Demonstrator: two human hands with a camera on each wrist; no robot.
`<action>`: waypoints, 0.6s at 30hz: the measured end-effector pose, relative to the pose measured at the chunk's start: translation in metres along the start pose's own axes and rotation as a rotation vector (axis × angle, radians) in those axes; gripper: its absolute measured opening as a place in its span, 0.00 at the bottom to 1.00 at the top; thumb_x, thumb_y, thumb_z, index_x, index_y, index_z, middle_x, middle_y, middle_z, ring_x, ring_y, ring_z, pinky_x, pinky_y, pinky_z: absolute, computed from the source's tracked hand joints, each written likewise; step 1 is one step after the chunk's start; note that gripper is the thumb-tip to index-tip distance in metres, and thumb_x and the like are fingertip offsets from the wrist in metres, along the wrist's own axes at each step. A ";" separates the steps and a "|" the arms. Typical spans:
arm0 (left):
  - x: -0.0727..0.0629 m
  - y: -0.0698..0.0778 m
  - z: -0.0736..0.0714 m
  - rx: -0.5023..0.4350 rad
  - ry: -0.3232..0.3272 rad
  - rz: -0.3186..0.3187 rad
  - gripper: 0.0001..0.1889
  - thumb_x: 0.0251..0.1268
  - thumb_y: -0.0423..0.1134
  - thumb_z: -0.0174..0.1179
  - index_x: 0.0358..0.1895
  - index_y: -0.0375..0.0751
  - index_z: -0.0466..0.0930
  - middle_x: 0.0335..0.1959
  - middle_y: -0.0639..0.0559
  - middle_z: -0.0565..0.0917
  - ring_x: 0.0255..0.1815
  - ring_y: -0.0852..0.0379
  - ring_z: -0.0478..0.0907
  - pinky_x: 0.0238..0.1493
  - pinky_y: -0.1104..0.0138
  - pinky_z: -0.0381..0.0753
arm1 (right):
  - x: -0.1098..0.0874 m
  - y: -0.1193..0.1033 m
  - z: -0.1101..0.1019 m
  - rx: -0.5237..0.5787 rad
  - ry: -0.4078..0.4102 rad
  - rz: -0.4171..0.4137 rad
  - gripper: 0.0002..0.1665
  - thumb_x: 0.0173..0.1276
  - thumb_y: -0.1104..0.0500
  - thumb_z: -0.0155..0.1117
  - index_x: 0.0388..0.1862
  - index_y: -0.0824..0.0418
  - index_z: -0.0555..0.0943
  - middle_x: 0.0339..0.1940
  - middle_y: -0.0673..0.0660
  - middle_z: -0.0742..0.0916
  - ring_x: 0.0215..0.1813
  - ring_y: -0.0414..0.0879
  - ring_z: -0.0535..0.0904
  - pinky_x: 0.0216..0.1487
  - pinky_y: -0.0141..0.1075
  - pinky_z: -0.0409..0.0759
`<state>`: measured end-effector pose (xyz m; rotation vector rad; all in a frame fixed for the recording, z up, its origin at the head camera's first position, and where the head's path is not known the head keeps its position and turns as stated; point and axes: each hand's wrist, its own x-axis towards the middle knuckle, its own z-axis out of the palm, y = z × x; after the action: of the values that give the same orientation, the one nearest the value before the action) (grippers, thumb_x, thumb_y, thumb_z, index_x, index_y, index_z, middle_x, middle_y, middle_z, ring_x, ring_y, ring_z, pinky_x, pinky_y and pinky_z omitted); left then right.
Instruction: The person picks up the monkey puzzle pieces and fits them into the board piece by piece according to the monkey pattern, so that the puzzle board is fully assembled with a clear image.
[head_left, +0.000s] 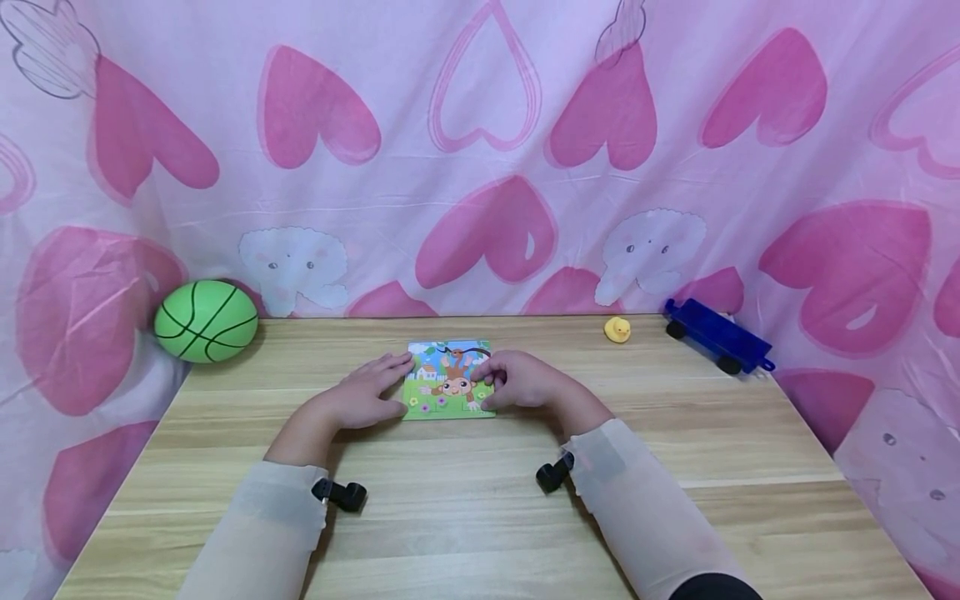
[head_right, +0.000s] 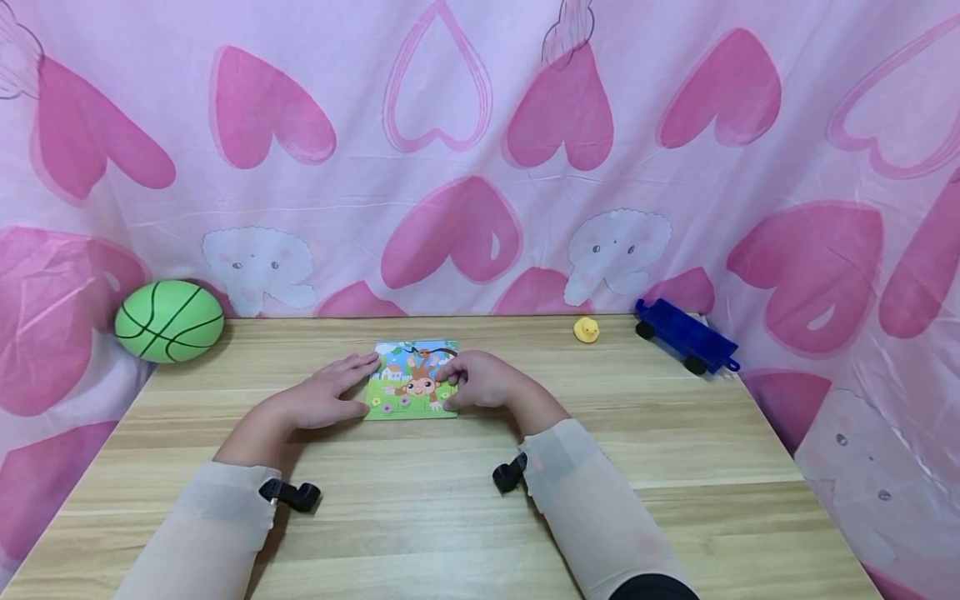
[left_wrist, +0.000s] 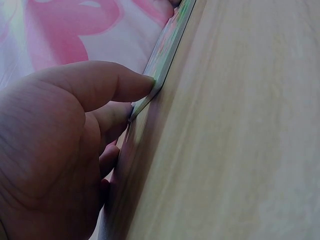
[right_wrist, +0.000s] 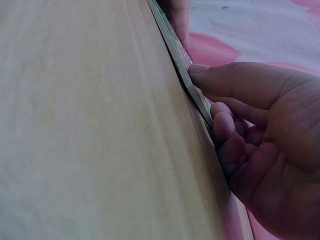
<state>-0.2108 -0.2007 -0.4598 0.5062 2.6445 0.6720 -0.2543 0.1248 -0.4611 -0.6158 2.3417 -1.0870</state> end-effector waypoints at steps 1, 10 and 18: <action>0.000 0.000 0.000 -0.002 0.000 -0.001 0.44 0.72 0.52 0.62 0.88 0.52 0.55 0.91 0.52 0.51 0.92 0.37 0.40 0.87 0.30 0.46 | 0.000 0.000 0.000 -0.003 0.000 -0.001 0.23 0.62 0.60 0.83 0.56 0.49 0.89 0.45 0.54 0.83 0.44 0.47 0.75 0.45 0.35 0.79; 0.001 -0.001 0.001 -0.001 0.003 0.004 0.44 0.72 0.52 0.62 0.88 0.52 0.54 0.92 0.53 0.50 0.92 0.37 0.40 0.87 0.31 0.46 | -0.001 -0.001 0.000 -0.019 0.001 -0.002 0.23 0.62 0.60 0.83 0.56 0.49 0.90 0.43 0.54 0.82 0.43 0.46 0.75 0.45 0.35 0.78; 0.000 -0.001 0.001 0.000 0.006 0.017 0.44 0.72 0.52 0.62 0.88 0.51 0.54 0.92 0.53 0.50 0.92 0.37 0.40 0.87 0.31 0.46 | -0.001 0.000 0.000 -0.048 0.008 0.000 0.23 0.63 0.59 0.83 0.57 0.48 0.90 0.44 0.53 0.83 0.44 0.47 0.76 0.46 0.36 0.80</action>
<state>-0.2106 -0.2016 -0.4613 0.5284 2.6490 0.6797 -0.2540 0.1255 -0.4608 -0.6301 2.3804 -1.0377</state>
